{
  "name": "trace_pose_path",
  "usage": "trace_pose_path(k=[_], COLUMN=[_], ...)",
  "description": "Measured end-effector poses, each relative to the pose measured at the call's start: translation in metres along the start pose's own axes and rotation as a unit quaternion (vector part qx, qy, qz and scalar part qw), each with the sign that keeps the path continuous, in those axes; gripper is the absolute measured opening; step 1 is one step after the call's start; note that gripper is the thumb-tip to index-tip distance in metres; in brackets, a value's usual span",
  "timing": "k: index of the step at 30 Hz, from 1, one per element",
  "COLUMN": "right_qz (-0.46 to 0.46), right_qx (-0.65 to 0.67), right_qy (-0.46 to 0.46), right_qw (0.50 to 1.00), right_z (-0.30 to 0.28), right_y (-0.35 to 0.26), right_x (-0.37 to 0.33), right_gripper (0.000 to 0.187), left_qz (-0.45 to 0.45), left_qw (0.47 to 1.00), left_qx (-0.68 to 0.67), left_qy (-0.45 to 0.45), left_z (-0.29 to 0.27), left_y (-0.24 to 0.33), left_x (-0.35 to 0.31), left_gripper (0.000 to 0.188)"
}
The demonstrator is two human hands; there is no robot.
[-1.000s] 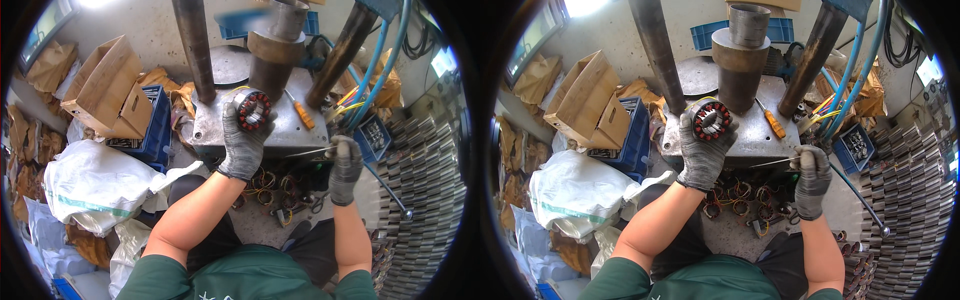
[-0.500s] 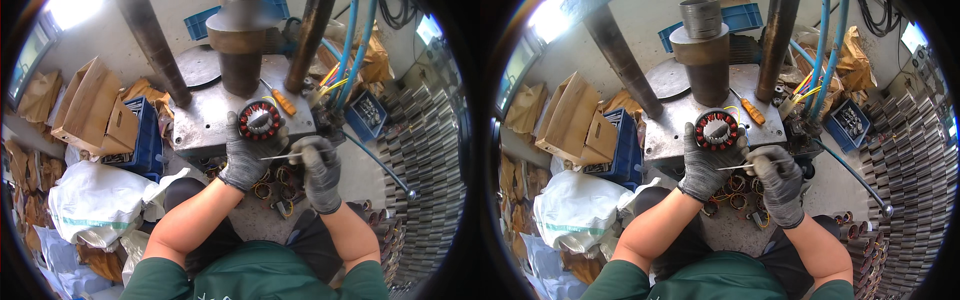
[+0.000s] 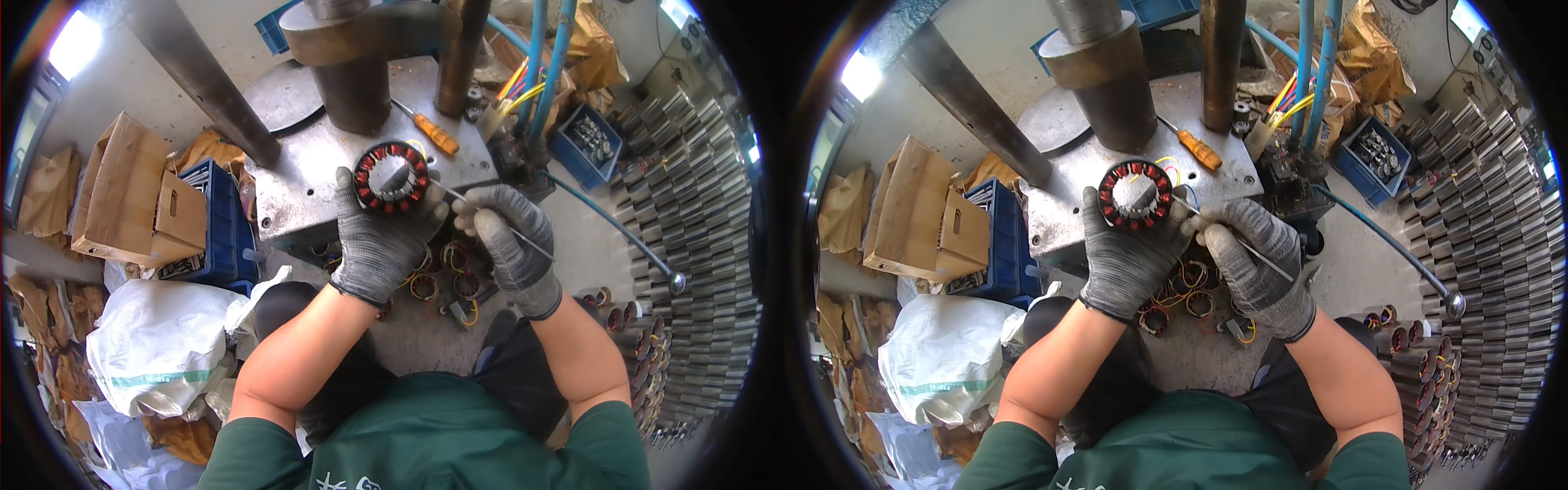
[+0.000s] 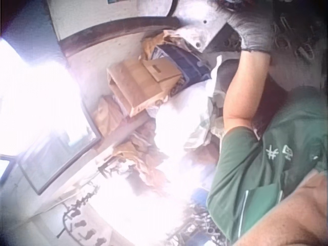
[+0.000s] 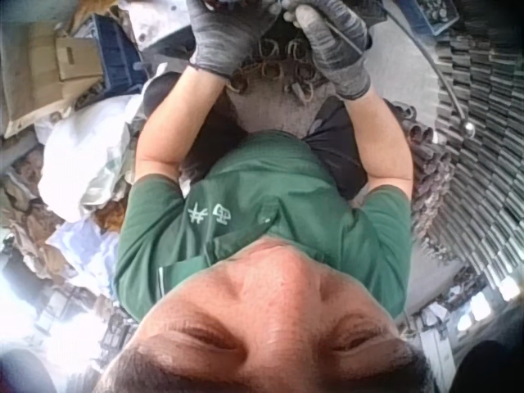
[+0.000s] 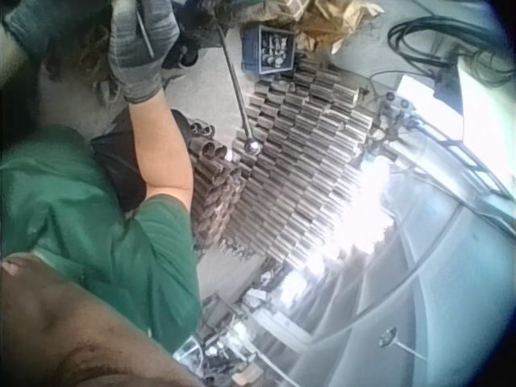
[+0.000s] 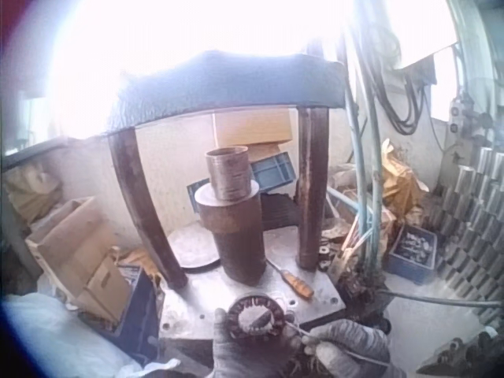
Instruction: Assembling and testing stator components for small electric motors using a press machine and handheld probe.
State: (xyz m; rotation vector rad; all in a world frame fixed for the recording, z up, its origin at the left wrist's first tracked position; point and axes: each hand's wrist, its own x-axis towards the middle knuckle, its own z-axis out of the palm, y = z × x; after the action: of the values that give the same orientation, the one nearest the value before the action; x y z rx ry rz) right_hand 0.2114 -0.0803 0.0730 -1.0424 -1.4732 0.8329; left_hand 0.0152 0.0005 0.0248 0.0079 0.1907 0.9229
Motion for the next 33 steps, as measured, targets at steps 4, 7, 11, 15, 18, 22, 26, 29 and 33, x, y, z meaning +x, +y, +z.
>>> trace_pose_path(k=[4, 7, 11, 15, 18, 22, 26, 29, 33], right_qz=[-0.031, -0.057, -0.077, -0.070, -0.048, -0.071, -0.132, -0.140, -0.139], right_qx=[-0.053, -0.053, -0.097, -0.117, -0.102, -0.150, -0.226, -0.260, -0.270], right_qy=[-0.018, 0.014, 0.032, 0.028, 0.035, 0.040, 0.025, 0.015, 0.016], right_qw=[0.998, 0.997, 0.992, 0.990, 0.993, 0.985, 0.965, 0.955, 0.953], right_z=[-0.001, 0.004, 0.007, 0.009, 0.012, 0.014, 0.013, 0.014, 0.016], right_y=[0.004, 0.012, 0.020, 0.021, 0.021, 0.021, 0.019, 0.016, 0.018], right_x=[0.000, 0.003, 0.005, 0.004, 0.004, 0.005, 0.007, 0.006, 0.005], right_gripper=[0.026, 0.017, 0.013, 0.012, 0.012, 0.012, 0.011, 0.009, 0.008], left_qz=[0.026, 0.034, 0.025, 0.026, 0.022, 0.026, 0.051, 0.080, 0.113], left_qw=[0.997, 0.995, 0.995, 0.992, 0.995, 0.996, 0.993, 0.986, 0.977], left_qx=[0.022, 0.041, 0.063, 0.087, 0.055, 0.060, 0.091, 0.140, 0.172], left_qy=[0.075, 0.079, 0.069, 0.083, 0.074, 0.062, 0.061, 0.044, 0.045], left_z=[0.003, 0.006, 0.005, 0.002, 0.002, 0.001, -0.004, -0.008, -0.008], left_y=[-0.005, -0.006, -0.007, -0.011, -0.017, -0.023, -0.026, -0.030, -0.035], left_x=[-0.003, -0.003, -0.006, -0.003, -0.002, -0.001, 0.000, 0.000, -0.002], left_gripper=[0.099, 0.102, 0.102, 0.102, 0.098, 0.090, 0.086, 0.081, 0.082])
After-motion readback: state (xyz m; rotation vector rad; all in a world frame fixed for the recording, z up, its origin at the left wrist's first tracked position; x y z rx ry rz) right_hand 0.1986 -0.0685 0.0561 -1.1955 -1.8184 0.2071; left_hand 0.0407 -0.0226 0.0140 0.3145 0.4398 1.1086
